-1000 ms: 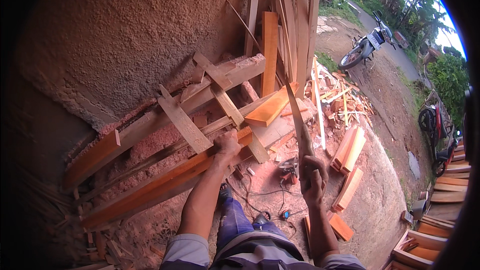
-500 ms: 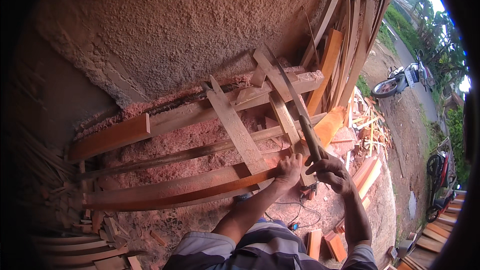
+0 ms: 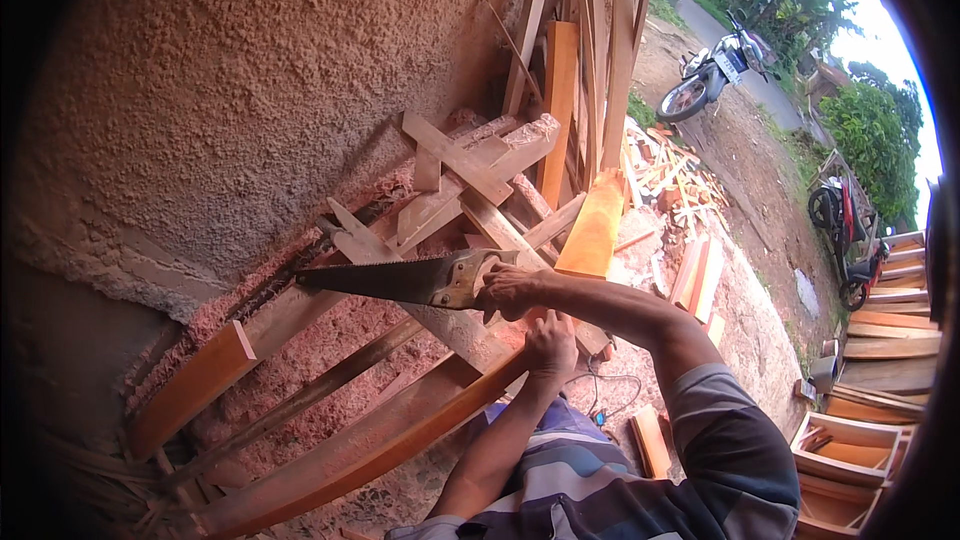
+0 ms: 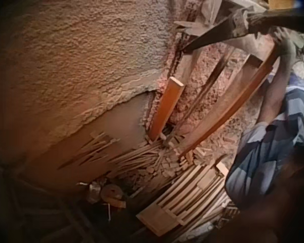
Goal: The person measures a wooden plank with a tape measure, marks it, and then uses a hand saw to cut the plank on a workbench. The person repositions the plank and continues sawing until the cut is complete.
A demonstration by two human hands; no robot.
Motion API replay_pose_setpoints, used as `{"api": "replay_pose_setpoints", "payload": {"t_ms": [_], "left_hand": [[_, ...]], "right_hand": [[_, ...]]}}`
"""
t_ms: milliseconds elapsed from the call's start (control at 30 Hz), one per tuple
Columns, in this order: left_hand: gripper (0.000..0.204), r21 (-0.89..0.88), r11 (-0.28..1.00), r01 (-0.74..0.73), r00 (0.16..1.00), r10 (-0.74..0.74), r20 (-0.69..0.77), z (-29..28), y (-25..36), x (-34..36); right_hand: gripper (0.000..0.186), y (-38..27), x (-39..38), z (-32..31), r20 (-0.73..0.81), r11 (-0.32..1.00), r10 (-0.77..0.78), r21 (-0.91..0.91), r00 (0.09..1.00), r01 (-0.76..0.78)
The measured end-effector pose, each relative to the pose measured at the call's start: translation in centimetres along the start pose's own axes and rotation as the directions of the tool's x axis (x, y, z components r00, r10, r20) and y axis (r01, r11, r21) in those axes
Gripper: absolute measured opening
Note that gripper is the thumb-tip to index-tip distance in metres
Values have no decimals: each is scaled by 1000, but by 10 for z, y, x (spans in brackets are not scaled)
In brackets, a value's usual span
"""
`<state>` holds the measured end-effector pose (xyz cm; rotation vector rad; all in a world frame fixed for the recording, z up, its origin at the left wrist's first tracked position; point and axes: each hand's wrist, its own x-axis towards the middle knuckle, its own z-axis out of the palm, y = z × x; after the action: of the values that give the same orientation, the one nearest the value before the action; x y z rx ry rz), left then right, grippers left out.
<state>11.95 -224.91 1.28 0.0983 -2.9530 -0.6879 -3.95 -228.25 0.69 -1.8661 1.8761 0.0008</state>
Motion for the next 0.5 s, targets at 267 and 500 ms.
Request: {"api": "replay_pose_setpoints", "payload": {"t_ms": [267, 500], "left_hand": [[28, 31, 999, -44, 998, 43, 43, -4, -3, -3], [41, 125, 992, -8, 1000, 7, 3, -6, 3, -1]], "right_hand": [[30, 21, 8, 38, -224, 978, 168, -85, 960, -191], [41, 4, -148, 33, -599, 484, 800, 672, -27, -561]]}}
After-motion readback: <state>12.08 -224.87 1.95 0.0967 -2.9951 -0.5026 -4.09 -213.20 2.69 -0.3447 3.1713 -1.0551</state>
